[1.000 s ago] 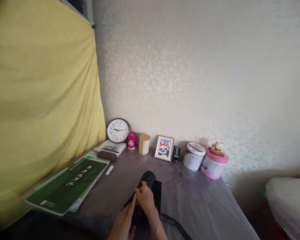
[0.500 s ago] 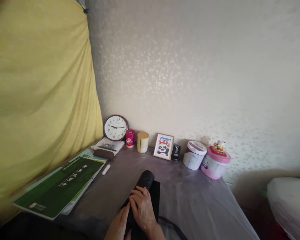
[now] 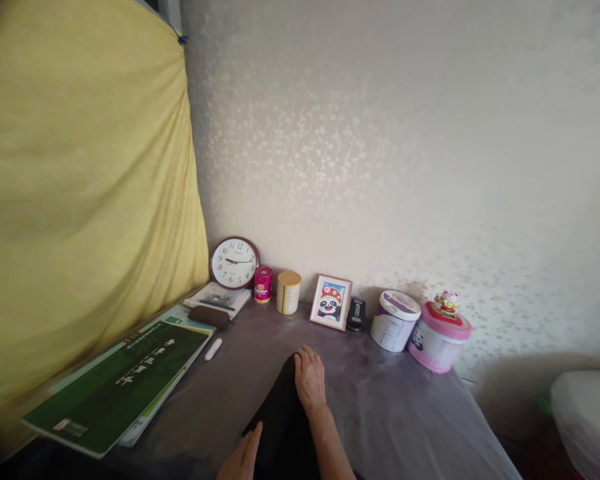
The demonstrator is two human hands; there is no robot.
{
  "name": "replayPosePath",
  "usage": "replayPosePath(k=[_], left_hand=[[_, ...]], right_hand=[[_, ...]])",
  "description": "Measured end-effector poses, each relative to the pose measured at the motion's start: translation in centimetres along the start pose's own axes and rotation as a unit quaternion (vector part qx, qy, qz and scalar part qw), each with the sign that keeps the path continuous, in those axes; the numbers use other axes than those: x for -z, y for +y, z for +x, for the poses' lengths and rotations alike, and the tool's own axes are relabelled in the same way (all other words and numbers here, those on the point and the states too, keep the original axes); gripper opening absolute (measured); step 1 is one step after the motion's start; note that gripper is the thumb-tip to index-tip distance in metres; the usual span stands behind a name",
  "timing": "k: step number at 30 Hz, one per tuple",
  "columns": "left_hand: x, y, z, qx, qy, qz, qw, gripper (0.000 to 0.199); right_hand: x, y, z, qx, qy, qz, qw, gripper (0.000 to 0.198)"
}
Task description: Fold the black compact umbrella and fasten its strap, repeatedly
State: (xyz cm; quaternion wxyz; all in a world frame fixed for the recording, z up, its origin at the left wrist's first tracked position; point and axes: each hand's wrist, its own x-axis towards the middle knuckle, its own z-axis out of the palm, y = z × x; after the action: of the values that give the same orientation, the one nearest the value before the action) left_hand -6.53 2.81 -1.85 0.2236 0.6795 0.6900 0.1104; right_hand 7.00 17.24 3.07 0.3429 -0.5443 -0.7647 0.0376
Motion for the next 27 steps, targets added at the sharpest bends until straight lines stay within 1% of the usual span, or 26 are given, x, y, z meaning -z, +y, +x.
replayPosePath(k=[2, 3, 6, 8, 11, 13, 17, 20, 22, 24, 27], left_hand=[[-0.4, -0.3, 0.2, -0.016, 0.014, 0.001, 1.000, 0.066], [-0.7, -0.5, 0.3, -0.025, 0.018, 0.002, 1.000, 0.066], [-1.1, -0.9, 0.5, -0.041, 0.026, -0.001, 0.999, 0.069], [-1.2, -1.0, 0.6, -0.045, 0.032, -0.004, 0.998, 0.073], [-1.1, -0.7, 0.6, -0.048, 0.028, 0.001, 0.998, 0.076], [-0.8, -0.4, 0.6, -0.042, 0.023, 0.011, 0.999, 0.074], [0.6, -0.1, 0.2, -0.027, 0.029, 0.037, 0.999, 0.071], [1.9, 0.1, -0.1, -0.036, 0.030, 0.034, 0.998, 0.079], [2.3, 0.2, -0.1, -0.051, 0.031, 0.024, 0.998, 0.087], [2.1, 0.4, 0.1, -0.068, 0.038, 0.011, 0.997, 0.087], [0.9, 0.5, 0.6, -0.080, 0.038, -0.010, 0.996, 0.081]], right_hand=[[0.4, -0.6, -1.8, 0.012, 0.044, 0.007, 0.999, 0.033], [0.6, -1.1, -2.8, 0.030, 0.046, 0.018, 0.998, 0.031], [0.9, -2.8, -5.8, 0.071, 0.021, 0.032, 0.997, 0.026], [1.0, -3.7, -6.9, 0.068, -0.003, 0.033, 0.997, 0.024], [1.0, -4.2, -7.2, 0.049, -0.023, 0.032, 0.998, 0.025], [1.0, -4.3, -7.0, 0.041, -0.028, 0.032, 0.998, 0.026], [1.0, -4.2, -6.9, 0.036, -0.030, 0.036, 0.998, 0.026], [0.7, -4.1, -7.1, 0.035, -0.019, 0.044, 0.998, 0.026], [0.6, -3.9, -7.2, 0.030, -0.013, 0.049, 0.998, 0.025], [0.5, -3.8, -7.3, 0.031, -0.017, 0.057, 0.998, 0.025], [0.2, -3.7, -7.4, 0.036, -0.019, 0.071, 0.997, 0.026]])
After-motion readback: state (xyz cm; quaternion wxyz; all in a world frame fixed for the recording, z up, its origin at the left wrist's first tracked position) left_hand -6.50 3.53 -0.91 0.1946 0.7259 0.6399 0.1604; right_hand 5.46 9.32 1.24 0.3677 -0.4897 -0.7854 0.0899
